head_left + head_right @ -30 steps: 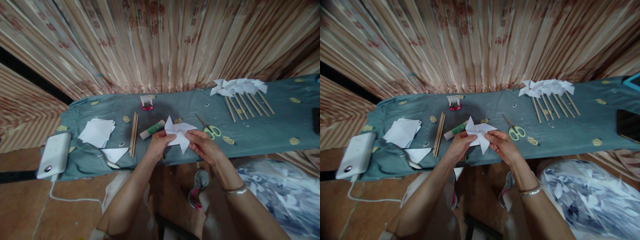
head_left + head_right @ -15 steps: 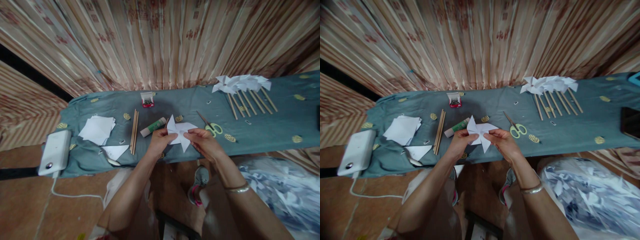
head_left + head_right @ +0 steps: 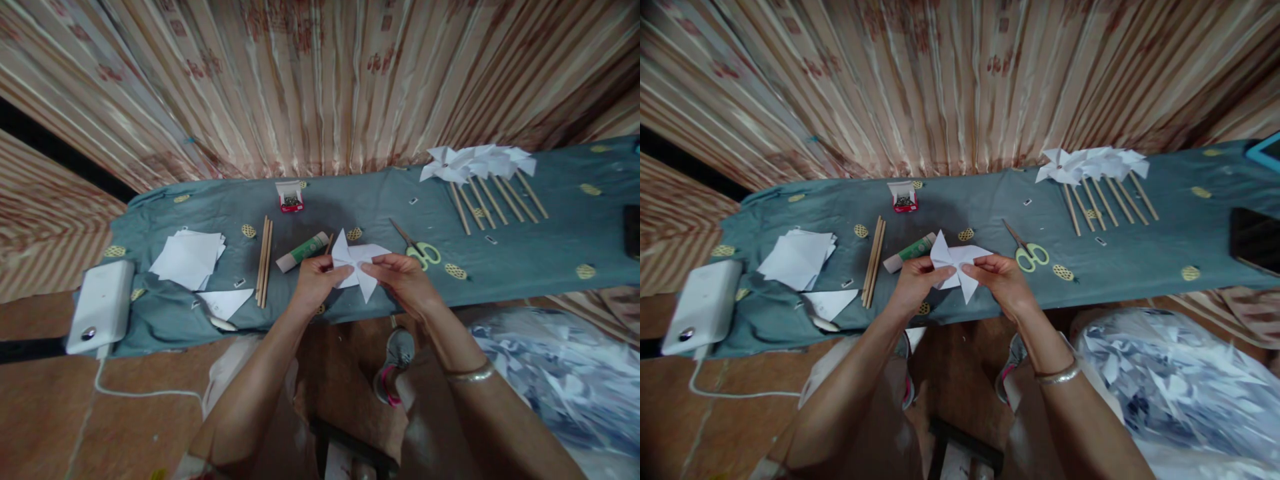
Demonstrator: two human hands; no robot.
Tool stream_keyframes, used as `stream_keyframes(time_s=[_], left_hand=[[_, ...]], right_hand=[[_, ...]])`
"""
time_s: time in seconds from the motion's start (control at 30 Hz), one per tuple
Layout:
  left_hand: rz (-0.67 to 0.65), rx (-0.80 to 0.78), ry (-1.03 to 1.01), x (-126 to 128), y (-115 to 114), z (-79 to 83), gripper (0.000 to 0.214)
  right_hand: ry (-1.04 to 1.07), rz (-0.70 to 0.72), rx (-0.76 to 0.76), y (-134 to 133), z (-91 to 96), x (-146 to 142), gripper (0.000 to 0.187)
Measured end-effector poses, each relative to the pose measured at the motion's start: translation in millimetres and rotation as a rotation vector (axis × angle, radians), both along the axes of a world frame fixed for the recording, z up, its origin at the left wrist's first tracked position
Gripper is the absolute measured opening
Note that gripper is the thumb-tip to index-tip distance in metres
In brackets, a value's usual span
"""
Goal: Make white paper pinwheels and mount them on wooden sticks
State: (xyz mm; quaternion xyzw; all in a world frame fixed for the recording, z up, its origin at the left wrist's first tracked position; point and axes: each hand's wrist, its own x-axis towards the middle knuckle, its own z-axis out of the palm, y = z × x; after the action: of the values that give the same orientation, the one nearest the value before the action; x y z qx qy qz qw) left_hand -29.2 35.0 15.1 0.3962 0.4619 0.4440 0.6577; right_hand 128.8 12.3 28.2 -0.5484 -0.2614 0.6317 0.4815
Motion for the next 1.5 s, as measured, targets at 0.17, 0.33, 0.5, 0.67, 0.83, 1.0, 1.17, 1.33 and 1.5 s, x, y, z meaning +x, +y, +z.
stream_keyframes(time_s=[0.17,0.33,0.5,0.67,0.83,1.0,1.17,1.33,1.5], left_hand=[[0.004,0.026,0.05,0,-1,-1.2,0.025],[0.006,0.035,0.056,1,-1,-1.3,0.025],[0.032,0.021,0.047,4,-1,0.6,0.023],[0.058,0.021,0.065,5,0,-0.5,0.019],[0.102,0.03,0.08,0,3,-2.7,0.019],[0.237,-0.017,-0.027,-7,8,1.6,0.024],[0.283,-0.04,-0.116,-10,9,4.5,0.028],[0.274,-0.03,-0.071,-10,6,5.5,0.025],[0.256,-0.033,-0.028,-9,5,3.0,0.025]], right_hand=[[-0.025,-0.031,0.026,1,-2.2,-1,0.031],[-0.042,-0.02,0.025,1,0.4,-2,0.03],[-0.068,-0.038,0.024,1,2.4,-2,0.033],[-0.079,-0.026,0.037,1,-1.6,-3,0.036],[-0.188,0.031,0.152,4,-0.9,10,0.031],[-0.403,-0.174,0.275,6,-1.2,40,0.026],[-0.747,-0.003,0.387,-7,-10.8,51,0.012],[-1.064,0.133,0.566,-8,-16.5,45,0.016],[-1.242,0.204,0.698,4,-23.5,35,0.015]])
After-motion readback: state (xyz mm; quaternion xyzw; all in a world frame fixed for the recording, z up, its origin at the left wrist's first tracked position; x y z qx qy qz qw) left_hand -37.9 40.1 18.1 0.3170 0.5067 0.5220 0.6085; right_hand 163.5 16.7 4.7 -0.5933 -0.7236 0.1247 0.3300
